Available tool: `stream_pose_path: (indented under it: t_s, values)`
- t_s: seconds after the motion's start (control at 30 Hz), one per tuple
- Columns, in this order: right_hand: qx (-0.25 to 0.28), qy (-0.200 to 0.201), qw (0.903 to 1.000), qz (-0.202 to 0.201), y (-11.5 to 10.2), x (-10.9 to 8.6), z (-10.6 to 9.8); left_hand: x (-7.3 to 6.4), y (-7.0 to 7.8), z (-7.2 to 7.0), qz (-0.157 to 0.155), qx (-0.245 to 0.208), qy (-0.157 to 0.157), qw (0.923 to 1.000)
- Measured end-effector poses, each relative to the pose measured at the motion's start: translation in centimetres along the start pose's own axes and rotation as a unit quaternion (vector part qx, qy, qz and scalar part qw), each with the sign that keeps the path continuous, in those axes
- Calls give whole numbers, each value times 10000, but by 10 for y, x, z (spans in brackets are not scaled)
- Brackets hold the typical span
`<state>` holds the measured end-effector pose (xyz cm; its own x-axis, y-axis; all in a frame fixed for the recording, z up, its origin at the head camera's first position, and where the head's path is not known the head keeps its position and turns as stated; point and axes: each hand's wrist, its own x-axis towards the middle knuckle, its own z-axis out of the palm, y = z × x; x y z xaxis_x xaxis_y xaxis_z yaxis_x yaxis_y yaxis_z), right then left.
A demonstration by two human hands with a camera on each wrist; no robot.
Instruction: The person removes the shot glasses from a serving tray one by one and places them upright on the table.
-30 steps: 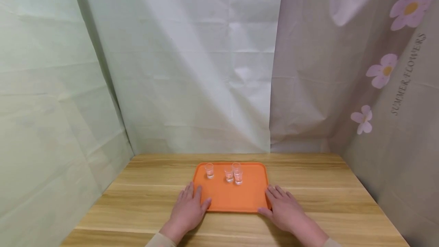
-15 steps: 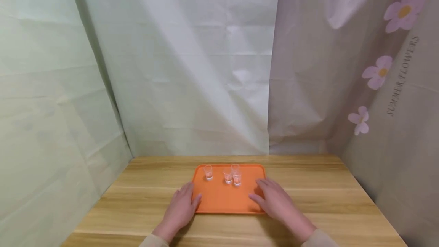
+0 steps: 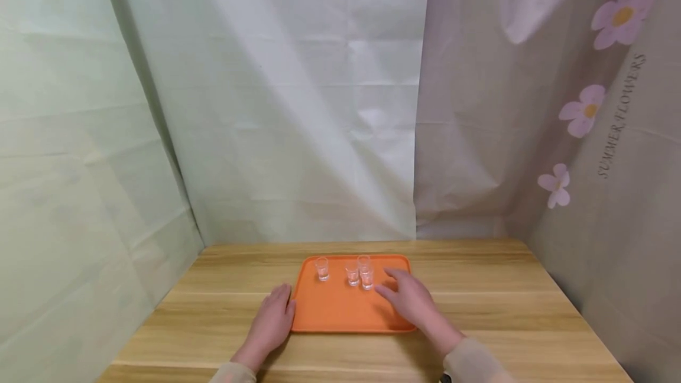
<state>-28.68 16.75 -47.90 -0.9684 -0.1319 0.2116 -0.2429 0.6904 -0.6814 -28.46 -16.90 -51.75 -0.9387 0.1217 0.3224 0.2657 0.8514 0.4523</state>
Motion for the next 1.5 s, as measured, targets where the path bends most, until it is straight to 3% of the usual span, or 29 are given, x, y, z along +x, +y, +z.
stream_pose_path:
  t_s: [0.33, 0.73, 1.5]
  values:
    - [817, 174, 9962, 229, -6, 14, 16, 1, -2, 1, 175, 150, 36, 9997]
    - [1482, 558, 9862, 474, -6, 28, 33, 1, -3, 3, 59, 38, -99, 9999]
    - [1388, 701, 9854, 686, -6, 32, 39, -2, -4, 4, 60, 31, -42, 10000]
